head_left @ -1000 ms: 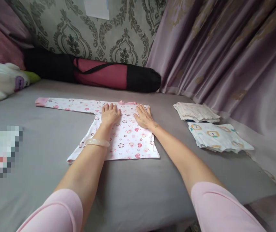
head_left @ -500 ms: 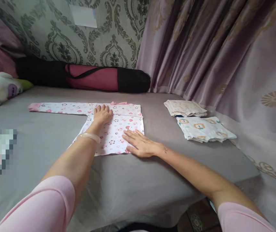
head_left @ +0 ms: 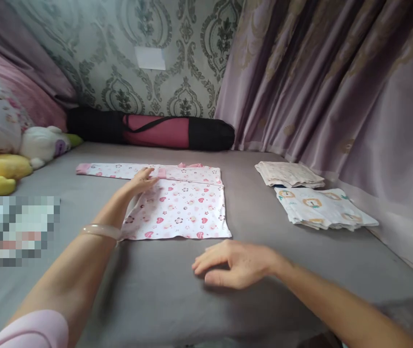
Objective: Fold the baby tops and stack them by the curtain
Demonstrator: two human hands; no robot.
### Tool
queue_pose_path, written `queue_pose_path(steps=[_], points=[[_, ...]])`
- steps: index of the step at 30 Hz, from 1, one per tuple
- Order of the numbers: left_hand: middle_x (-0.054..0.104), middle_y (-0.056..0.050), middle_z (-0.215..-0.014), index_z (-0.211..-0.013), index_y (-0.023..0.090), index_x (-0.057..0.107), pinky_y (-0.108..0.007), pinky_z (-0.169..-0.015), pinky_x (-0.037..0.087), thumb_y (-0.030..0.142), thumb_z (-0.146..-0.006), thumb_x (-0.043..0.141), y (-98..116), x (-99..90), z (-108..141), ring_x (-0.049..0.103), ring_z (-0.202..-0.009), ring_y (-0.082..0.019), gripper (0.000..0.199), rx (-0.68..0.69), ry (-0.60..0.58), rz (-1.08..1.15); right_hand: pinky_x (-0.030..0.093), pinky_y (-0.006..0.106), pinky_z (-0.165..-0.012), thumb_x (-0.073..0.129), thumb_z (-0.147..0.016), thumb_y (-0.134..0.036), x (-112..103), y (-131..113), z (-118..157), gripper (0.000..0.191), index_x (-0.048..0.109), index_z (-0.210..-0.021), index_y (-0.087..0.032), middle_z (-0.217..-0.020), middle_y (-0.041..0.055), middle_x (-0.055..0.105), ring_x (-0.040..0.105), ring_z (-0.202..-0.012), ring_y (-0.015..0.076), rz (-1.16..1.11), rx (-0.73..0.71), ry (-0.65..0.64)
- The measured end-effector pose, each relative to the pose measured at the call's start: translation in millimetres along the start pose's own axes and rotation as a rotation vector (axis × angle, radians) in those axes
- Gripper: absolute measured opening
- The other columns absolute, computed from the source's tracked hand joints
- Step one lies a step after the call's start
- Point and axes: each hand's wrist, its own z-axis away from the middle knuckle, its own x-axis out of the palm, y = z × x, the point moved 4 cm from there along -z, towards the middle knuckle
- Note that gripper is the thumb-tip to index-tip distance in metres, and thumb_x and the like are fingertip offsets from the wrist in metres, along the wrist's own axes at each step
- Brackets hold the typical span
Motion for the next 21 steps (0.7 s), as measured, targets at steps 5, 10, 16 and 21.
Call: queue_pose_path(steps=[5,10,16,21], points=[[0.068,-0.015,-0.113,-0.130,0.012,0.057,-0.038,-0.091,0.051,0.036,-0.082,0.050,-47,-23.7,30,0.066,-0.102,-0.028,0.054,-0.243,0.127,0.047,0.045,0.035,-0.106,0.048,-0.096,-0.037,-61,44,-53,0.036,0.069,-0.121,-0.024,-0.129,0.0032,0.067,0.060,-0.122,0.0206,-0.003,0.187,0.391],[0.069,-0.013,-0.113,-0.121,0.015,0.063,-0.038,-0.095,0.050,0.028,-0.083,0.052,-51,-21.6,34,0.064,-0.107,-0.029,0.042,-0.271,0.186,0.070,0.020,0.039,-0.122,0.034,-0.099,-0.036,-98,93,-128,0.057,0.041,-0.149,-0.011,-0.159,0.0127,0.033,0.027,-0.148,0.0223,0.329,0.397,0.480],[0.066,-0.014,-0.122,-0.123,0.012,0.063,-0.034,-0.100,0.046,0.028,-0.087,0.048,-54,-18.3,27,0.061,-0.114,-0.027,0.042,-0.278,0.150,0.061,-0.001,0.045,-0.122,0.018,-0.102,-0.048,-99,106,-214,0.066,0.018,-0.158,-0.012,-0.166,0.0091,0.005,-0.001,-0.152,0.0212,0.461,0.537,0.332],[0.065,-0.014,-0.122,-0.127,0.015,0.061,-0.038,-0.104,0.042,0.029,-0.089,0.044,-63,-27.2,30,0.057,-0.119,-0.029,0.044,-0.344,0.242,0.045,-0.002,0.051,-0.121,0.015,-0.102,-0.050,-92,103,-265,0.068,0.016,-0.158,-0.013,-0.166,0.0097,0.003,-0.002,-0.152,0.0252,0.476,0.552,0.316]])
